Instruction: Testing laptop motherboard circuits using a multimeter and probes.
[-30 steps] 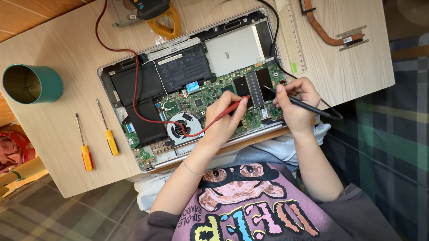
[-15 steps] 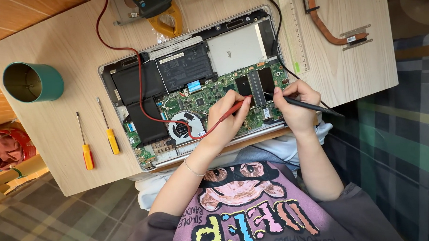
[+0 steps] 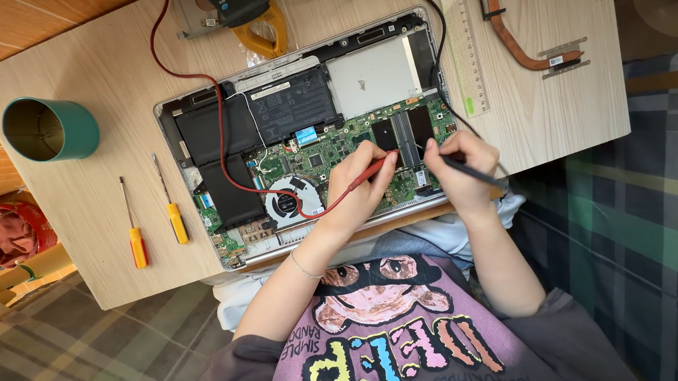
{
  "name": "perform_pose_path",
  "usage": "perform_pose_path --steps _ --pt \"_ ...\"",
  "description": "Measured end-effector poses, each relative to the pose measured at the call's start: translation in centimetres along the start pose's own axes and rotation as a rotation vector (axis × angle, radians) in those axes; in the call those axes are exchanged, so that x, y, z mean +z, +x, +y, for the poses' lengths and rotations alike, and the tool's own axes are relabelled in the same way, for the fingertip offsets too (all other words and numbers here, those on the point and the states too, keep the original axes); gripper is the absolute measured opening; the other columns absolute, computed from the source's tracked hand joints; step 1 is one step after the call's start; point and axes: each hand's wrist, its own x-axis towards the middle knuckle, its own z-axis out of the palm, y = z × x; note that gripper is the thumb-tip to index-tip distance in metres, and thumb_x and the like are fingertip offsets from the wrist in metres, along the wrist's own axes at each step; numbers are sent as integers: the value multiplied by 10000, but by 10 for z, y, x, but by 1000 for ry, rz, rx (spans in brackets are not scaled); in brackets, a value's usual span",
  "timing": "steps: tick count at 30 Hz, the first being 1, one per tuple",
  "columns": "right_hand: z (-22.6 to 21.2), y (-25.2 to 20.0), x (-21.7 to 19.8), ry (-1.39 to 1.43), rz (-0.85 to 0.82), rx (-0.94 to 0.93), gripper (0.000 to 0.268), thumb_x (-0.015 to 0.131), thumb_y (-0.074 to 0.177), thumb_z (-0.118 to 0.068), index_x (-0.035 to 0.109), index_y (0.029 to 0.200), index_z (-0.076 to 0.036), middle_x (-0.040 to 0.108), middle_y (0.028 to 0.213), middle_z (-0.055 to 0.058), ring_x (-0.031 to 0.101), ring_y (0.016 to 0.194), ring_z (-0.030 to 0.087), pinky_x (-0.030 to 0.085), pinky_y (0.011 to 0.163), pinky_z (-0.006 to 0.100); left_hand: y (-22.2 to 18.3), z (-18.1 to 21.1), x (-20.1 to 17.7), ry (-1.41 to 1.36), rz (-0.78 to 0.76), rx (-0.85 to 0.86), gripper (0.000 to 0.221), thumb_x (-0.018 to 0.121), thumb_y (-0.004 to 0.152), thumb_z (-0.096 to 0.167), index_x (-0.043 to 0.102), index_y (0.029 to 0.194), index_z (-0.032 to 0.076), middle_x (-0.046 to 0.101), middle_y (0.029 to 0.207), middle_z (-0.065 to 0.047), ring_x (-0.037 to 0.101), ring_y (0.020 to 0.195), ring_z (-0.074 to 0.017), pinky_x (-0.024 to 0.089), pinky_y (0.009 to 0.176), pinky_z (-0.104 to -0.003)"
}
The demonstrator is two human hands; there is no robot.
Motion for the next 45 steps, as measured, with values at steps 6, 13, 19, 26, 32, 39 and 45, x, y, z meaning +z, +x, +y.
perform_pose_path --steps 6,13,19,26,32,39,45 --pt "-17 10 -1 -108 -50 -141 339 772 898 50 496 708 -2 537 651 89 524 559 159 402 558 290 9 6 -1 45 -24 -32 211 705 998 187 569 914 50 646 730 -111 653 629 -281 490 565 -375" --pt "-26 19 -2 -152 -74 -158 324 785 901 -29 527 706 -15 537 634 92 534 547 169 408 539 311 10 10 0 74 11 22 212 694 996 197 557 898 69 634 745 -123 657 659 -311 497 586 -393" --pt "-25 19 0 -170 -86 -81 338 802 873 -72 527 688 -9 510 594 96 485 517 164 372 514 325 8 6 3 104 34 42 231 668 1002 227 528 889 81 633 763 -132 661 705 -340 504 605 -422" --pt "-32 22 2 -175 -92 -18 322 781 884 -103 532 704 -8 526 603 87 459 535 143 383 528 318 8 5 -2 67 14 44 248 641 1024 258 514 915 75 653 770 -149 662 710 -375 510 612 -448" --pt "-36 23 1 -207 -75 -36 300 781 858 -106 546 701 -2 531 593 88 488 511 144 392 515 322 8 3 -2 36 3 47 255 641 1029 266 520 922 68 659 748 -150 665 685 -383 512 594 -455" --pt "-30 21 1 -143 -76 -35 293 785 837 -118 554 706 5 539 570 82 486 506 136 389 505 313 8 1 1 17 -15 -1 221 644 1018 269 571 948 72 679 723 -140 690 670 -363 524 592 -441" --pt "-23 18 1 -105 -46 29 287 793 833 -123 570 698 -3 538 550 68 479 511 119 385 499 311 10 6 0 62 -31 -32 236 643 1017 279 573 952 63 654 679 -144 680 648 -357 513 594 -437"
